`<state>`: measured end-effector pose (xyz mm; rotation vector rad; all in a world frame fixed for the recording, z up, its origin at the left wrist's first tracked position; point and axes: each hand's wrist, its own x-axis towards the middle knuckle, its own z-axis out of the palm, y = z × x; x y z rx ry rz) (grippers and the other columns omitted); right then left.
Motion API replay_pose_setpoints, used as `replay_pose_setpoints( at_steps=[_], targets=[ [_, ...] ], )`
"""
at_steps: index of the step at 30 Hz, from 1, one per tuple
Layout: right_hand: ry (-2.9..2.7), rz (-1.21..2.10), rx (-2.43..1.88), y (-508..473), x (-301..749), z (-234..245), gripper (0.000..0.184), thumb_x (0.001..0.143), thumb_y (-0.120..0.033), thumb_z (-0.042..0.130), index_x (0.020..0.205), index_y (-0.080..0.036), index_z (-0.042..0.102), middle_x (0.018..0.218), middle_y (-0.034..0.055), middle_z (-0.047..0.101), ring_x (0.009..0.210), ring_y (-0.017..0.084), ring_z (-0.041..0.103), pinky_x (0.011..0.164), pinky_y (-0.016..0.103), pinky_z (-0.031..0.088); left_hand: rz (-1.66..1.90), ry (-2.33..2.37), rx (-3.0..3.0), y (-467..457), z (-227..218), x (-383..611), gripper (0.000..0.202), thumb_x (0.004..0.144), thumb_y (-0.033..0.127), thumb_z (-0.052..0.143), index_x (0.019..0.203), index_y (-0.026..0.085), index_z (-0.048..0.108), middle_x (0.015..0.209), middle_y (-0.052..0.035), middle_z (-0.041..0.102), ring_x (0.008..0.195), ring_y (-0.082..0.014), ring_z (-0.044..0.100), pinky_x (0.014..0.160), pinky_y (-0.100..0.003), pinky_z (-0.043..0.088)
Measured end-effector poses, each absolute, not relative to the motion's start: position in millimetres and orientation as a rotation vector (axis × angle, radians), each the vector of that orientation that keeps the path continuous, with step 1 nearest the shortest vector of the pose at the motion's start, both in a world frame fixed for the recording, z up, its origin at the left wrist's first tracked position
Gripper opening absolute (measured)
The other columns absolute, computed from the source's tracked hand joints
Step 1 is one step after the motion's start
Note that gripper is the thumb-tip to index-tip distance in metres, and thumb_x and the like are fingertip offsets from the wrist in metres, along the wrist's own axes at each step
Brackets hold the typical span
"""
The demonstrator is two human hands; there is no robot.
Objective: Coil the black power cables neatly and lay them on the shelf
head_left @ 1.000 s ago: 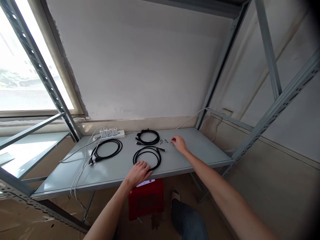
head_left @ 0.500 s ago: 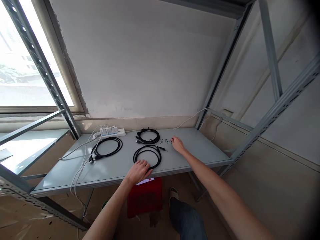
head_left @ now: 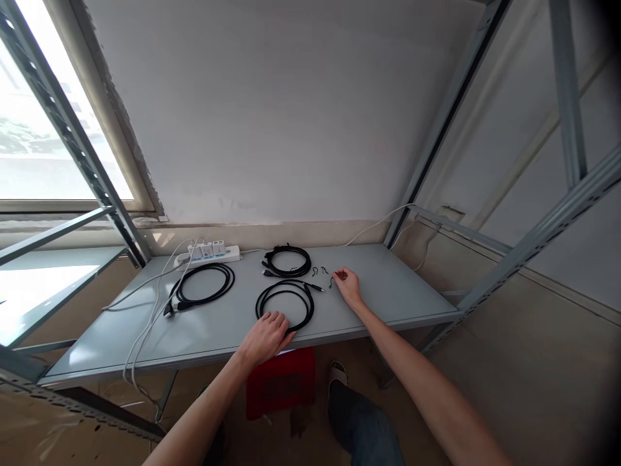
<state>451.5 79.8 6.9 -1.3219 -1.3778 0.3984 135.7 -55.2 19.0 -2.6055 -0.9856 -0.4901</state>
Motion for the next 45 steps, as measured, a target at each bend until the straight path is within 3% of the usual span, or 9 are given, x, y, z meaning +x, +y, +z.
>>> replay_pose_setpoints(
  at_steps=[7,16,25,36,41,45],
  targets=[
    [-1.314,0.518,-1.287,81.6,457.9,5.4,0.035,0.077,-0.054,0.071,0.078,-0.019,0.069,0.079,0.0065,0.069,0.078,0.021,0.061,0.077,0.034,0.049,-0.584,-1.028,-2.669,-52.0,11.9,135.0,0.032,0.106,0.038,0.038,0.085,0.021,0.056,0.084,-0.0068,0.058,0.082,-0.0238,0.056,0.076,-0.039,0.039],
    [-1.237,0.519,-1.284,79.9,458.2,8.9,0.032,0.074,-0.050,0.073,0.076,-0.019,0.063,0.082,0.0058,0.066,0.080,0.020,0.058,0.073,0.030,0.048,-0.565,-1.035,-2.681,-50.2,10.6,135.1,0.034,0.106,0.039,0.039,0.083,0.021,0.055,0.082,-0.0069,0.057,0.081,-0.0237,0.055,0.075,-0.038,0.038],
    [-1.159,0.499,-1.281,83.1,462.5,3.5,0.036,0.068,-0.051,0.076,0.067,-0.021,0.056,0.083,0.0071,0.068,0.081,0.022,0.062,0.076,0.034,0.052,-0.564,-1.026,-2.659,-51.6,11.7,134.8,0.036,0.106,0.039,0.036,0.084,0.020,0.057,0.083,-0.0077,0.058,0.082,-0.0243,0.055,0.076,-0.039,0.038],
    [-1.210,0.653,-1.274,77.4,449.0,12.7,0.048,0.072,-0.065,0.071,0.080,-0.024,0.048,0.073,0.0066,0.072,0.066,0.020,0.065,0.061,0.030,0.050,-0.492,-0.985,-2.587,-52.3,12.3,134.2,0.036,0.106,0.039,0.038,0.085,0.019,0.059,0.083,-0.0078,0.059,0.080,-0.0241,0.055,0.075,-0.039,0.037],
    [-1.243,0.637,-1.216,78.9,447.7,12.0,0.045,0.074,-0.062,0.073,0.080,-0.022,0.052,0.080,0.0064,0.073,0.065,0.015,0.062,0.069,0.031,0.052,-0.517,-0.986,-2.579,-52.8,11.9,133.4,0.036,0.106,0.038,0.038,0.085,0.019,0.059,0.083,-0.0078,0.059,0.081,-0.0242,0.056,0.074,-0.039,0.038],
    [-1.209,0.538,-1.222,80.8,451.8,7.8,0.044,0.074,-0.062,0.071,0.081,-0.021,0.057,0.080,0.0049,0.068,0.067,0.016,0.058,0.066,0.031,0.050,-0.513,-0.973,-2.583,-53.3,13.7,132.6,0.036,0.106,0.037,0.038,0.086,0.018,0.060,0.084,-0.0079,0.060,0.081,-0.0240,0.056,0.075,-0.038,0.038]
  ],
)
